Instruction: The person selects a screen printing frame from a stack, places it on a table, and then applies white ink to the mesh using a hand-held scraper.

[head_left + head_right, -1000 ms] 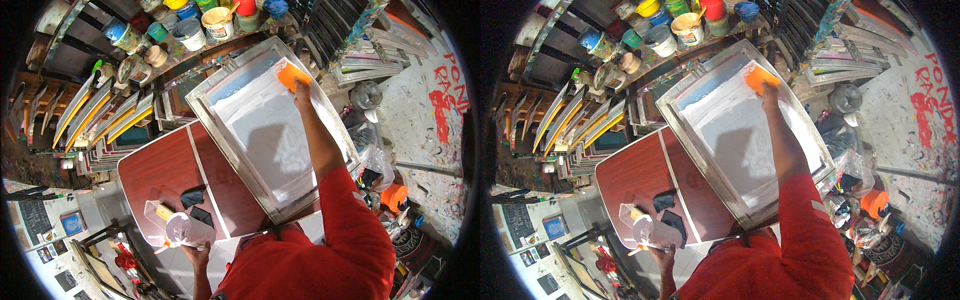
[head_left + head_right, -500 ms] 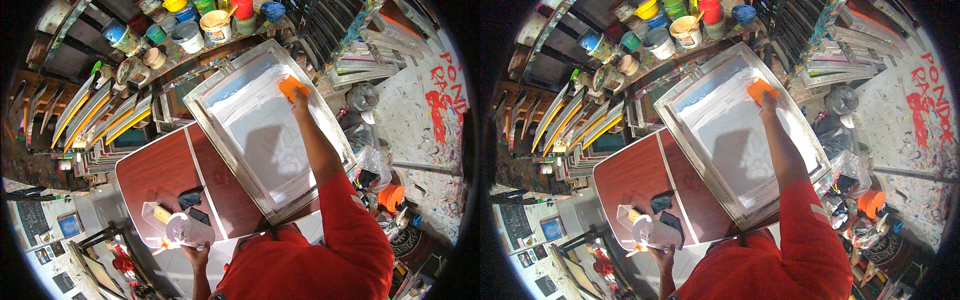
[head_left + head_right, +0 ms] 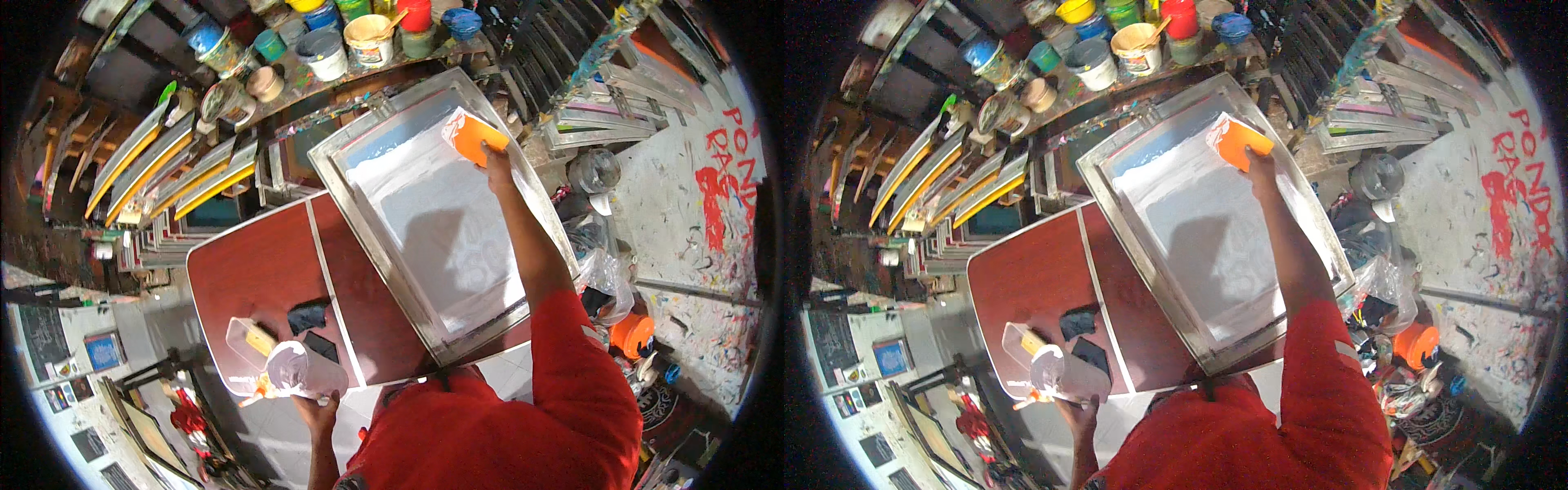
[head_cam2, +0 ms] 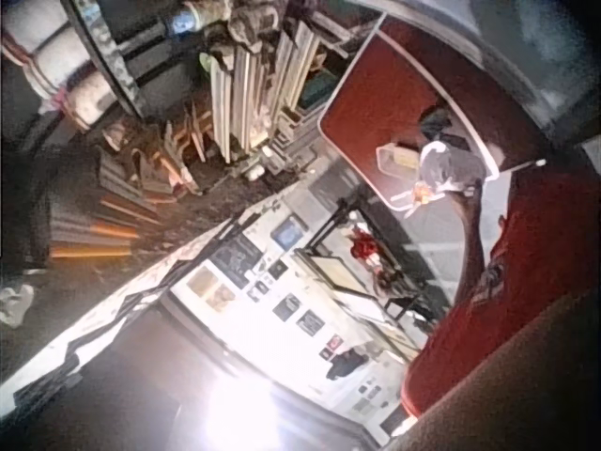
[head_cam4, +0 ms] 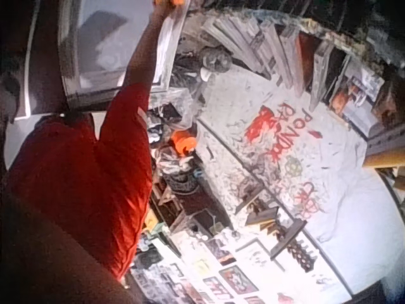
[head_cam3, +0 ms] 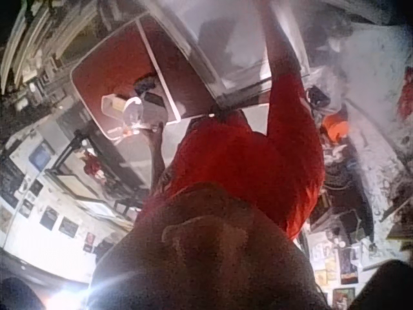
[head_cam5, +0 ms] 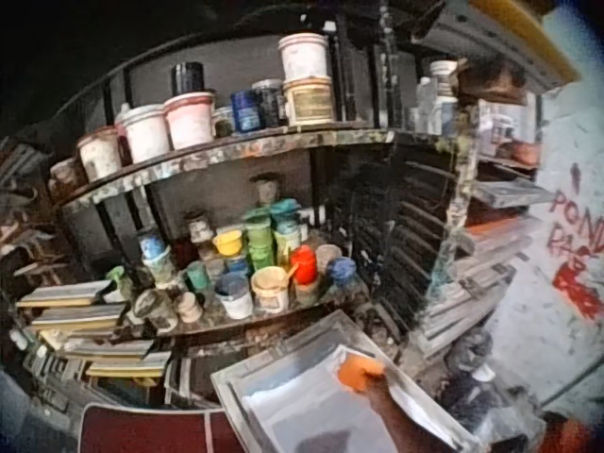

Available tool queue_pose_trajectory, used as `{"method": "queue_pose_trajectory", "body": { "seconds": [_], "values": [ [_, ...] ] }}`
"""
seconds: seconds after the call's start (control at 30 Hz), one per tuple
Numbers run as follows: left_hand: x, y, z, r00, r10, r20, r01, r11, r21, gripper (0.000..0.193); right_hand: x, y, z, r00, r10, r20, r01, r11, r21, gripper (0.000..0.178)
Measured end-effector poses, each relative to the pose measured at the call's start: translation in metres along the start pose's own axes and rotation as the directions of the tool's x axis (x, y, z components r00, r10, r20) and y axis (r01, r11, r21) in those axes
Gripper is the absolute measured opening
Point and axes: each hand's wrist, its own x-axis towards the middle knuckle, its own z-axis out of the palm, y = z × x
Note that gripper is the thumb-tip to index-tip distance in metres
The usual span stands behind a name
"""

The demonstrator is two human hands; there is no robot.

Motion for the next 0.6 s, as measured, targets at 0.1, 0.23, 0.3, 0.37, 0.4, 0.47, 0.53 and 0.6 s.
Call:
{"method": "queue_pose_trajectory", "body": {
  "seconds": [0.1, 0.23, 0.3, 0.37, 0.4, 0.47, 0.53, 0.6],
  "values": [
    [0.003, 0.003, 0.004, 0.996, -0.084, 0.014, 0.085, 0.992, -0.094, 0.085, -0.013, -0.024, -0.026, 0.991, -0.047, 0.122, 0.063, 0.989, -0.131, 0.034],
    [-0.001, 0.003, 0.007, 0.999, -0.033, -0.003, 0.033, 0.987, -0.155, 0.086, -0.011, -0.061, -0.051, 0.975, -0.181, 0.132, 0.219, 0.888, -0.405, 0.025],
    [-0.003, -0.002, 0.008, 0.999, -0.044, 0.005, 0.044, 0.978, -0.203, 0.087, 0.003, -0.082, -0.065, 0.961, -0.231, 0.150, 0.275, 0.794, -0.542, 0.025],
    [-0.005, -0.005, 0.011, 0.999, -0.048, 0.005, 0.048, 0.973, -0.226, 0.087, 0.023, -0.092, -0.079, 0.915, -0.308, 0.260, 0.403, 0.728, -0.555, 0.026],
    [-0.006, -0.006, 0.012, 0.999, -0.049, -0.001, 0.048, 0.974, -0.223, 0.087, 0.030, -0.095, -0.083, 0.885, -0.341, 0.316, 0.464, 0.692, -0.553, 0.026],
    [-0.007, -0.006, 0.012, 0.999, -0.047, -0.006, 0.044, 0.978, -0.202, 0.087, 0.043, -0.101, -0.085, 0.885, -0.270, 0.381, 0.462, 0.620, -0.634, 0.029],
    [-0.007, -0.005, 0.012, 0.999, -0.039, -0.005, 0.038, 0.985, -0.170, 0.087, 0.055, -0.104, -0.080, 0.925, -0.127, 0.358, 0.367, 0.539, -0.758, 0.032],
    [-0.017, -0.015, 0.008, 0.998, -0.054, -0.016, 0.051, 0.990, -0.129, 0.090, 0.034, -0.106, -0.039, 0.920, -0.058, 0.388, 0.354, 0.550, -0.756, 0.034]
  ]
}}
